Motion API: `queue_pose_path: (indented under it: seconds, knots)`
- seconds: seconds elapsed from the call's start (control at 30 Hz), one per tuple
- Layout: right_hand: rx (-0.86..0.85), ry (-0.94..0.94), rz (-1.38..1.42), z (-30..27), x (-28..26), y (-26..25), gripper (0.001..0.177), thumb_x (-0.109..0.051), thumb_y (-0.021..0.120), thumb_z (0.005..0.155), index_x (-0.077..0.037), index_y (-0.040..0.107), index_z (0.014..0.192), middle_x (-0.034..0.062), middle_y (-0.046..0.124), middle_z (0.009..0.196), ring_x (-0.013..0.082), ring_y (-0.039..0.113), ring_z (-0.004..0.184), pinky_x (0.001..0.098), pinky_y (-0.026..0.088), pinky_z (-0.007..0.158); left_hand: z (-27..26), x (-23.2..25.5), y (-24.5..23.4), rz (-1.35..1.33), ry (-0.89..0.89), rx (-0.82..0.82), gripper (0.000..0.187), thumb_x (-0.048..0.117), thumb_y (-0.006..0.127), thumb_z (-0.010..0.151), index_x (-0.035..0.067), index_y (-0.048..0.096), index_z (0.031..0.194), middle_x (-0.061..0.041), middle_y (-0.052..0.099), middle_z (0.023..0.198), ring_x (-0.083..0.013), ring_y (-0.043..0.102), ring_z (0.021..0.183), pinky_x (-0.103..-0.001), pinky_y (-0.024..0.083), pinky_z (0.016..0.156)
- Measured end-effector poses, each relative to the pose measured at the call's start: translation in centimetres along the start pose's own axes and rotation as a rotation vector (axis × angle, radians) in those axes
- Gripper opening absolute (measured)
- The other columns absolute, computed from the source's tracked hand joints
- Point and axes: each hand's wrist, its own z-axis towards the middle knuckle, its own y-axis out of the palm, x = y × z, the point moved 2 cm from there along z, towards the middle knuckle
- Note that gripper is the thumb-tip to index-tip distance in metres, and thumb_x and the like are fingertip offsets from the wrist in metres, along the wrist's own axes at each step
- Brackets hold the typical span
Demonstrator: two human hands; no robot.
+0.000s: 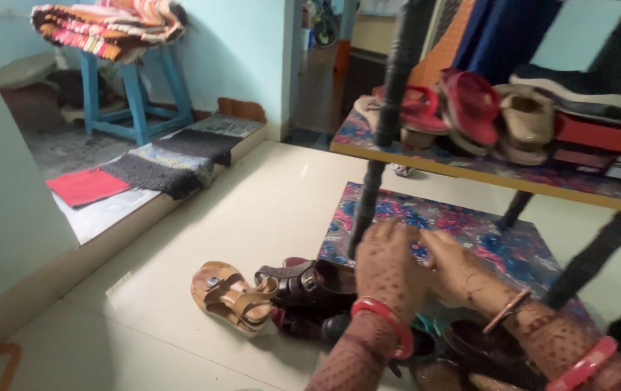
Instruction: The person removes various shoes from a multi-tiered shoe rack, places them on the floor, and then rearranges them back onto the rack. The person handles sandals, flats, and sneakers, moving them between shelves and the floor.
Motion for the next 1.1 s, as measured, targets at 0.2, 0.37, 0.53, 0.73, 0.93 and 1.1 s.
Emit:
queue_pose_path:
  seconds: [0.2,0.37,0.53,0.73,0.93,1.1]
  knots:
    - [0.214,-0.188,-0.207,-5.4,1.8,-8.4,0.061,-0.003,0.067,0.077,-0.011,0.052,0.136,0.0154,0.063,0.122,0.0362,0.064,0.113,0.041,0.056,0.088,-1.1,10.8,-1.3,0.009,0.24,-0.139,0.064,0.009,0.068,0.084,0.0,0.049,0.144,-0.017,0.054,0.146,-0.0357,0.047,0.137,-0.05,0.035,0.11]
    - [0.042,0.083,-0.124,-10.3,0.7,-15.5,0.038,-0.027,0.074,0.089,-0.011,0.067,0.123,0.0109,0.077,0.116,0.0275,0.074,0.11,0.0378,0.058,0.093,-0.7,18.0,-2.5,0.177,0.331,-0.395,0.085,0.009,0.07,0.075,0.001,0.035,0.152,-0.017,0.05,0.146,-0.0328,0.047,0.136,-0.049,0.036,0.109]
    - [0.164,0.253,0.063,-15.3,-2.2,-20.5,0.047,-0.029,0.076,0.086,-0.014,0.061,0.129,0.0072,0.075,0.119,0.022,0.072,0.114,0.04,0.057,0.096,-0.7,23.6,-3.8,0.205,0.492,-0.285,0.087,0.014,0.073,0.076,-0.001,0.032,0.151,-0.02,0.049,0.144,-0.0346,0.048,0.133,-0.053,0.035,0.107]
    - [0.173,0.443,-0.036,-18.8,-4.1,-23.7,0.042,-0.032,0.073,0.091,-0.017,0.062,0.129,0.0056,0.076,0.121,0.0216,0.07,0.117,0.039,0.054,0.101,-0.7,27.0,-4.1,0.282,0.516,-0.391,0.085,0.024,0.073,0.081,0.0,0.033,0.151,-0.019,0.052,0.141,-0.034,0.052,0.131,-0.053,0.041,0.105]
    - [0.177,0.388,-0.074,-19.4,-2.9,-24.3,0.039,-0.034,0.07,0.094,-0.016,0.063,0.128,0.0062,0.076,0.118,0.0201,0.071,0.114,0.0384,0.055,0.098,-0.2,27.7,-3.5,0.286,0.602,-0.394,0.073,0.019,0.069,0.085,0.004,0.038,0.15,-0.016,0.057,0.139,-0.0321,0.055,0.128,-0.052,0.042,0.105]
    - [0.184,0.277,-0.091,-19.1,-1.6,-25.3,0.038,-0.031,0.068,0.093,-0.019,0.064,0.128,0.0042,0.077,0.11,0.0203,0.075,0.099,0.0381,0.059,0.088,1.4,28.0,-2.7,0.307,0.649,-0.432,0.071,0.018,0.069,0.084,0.006,0.039,0.148,-0.011,0.057,0.137,-0.0306,0.055,0.126,-0.05,0.042,0.102]
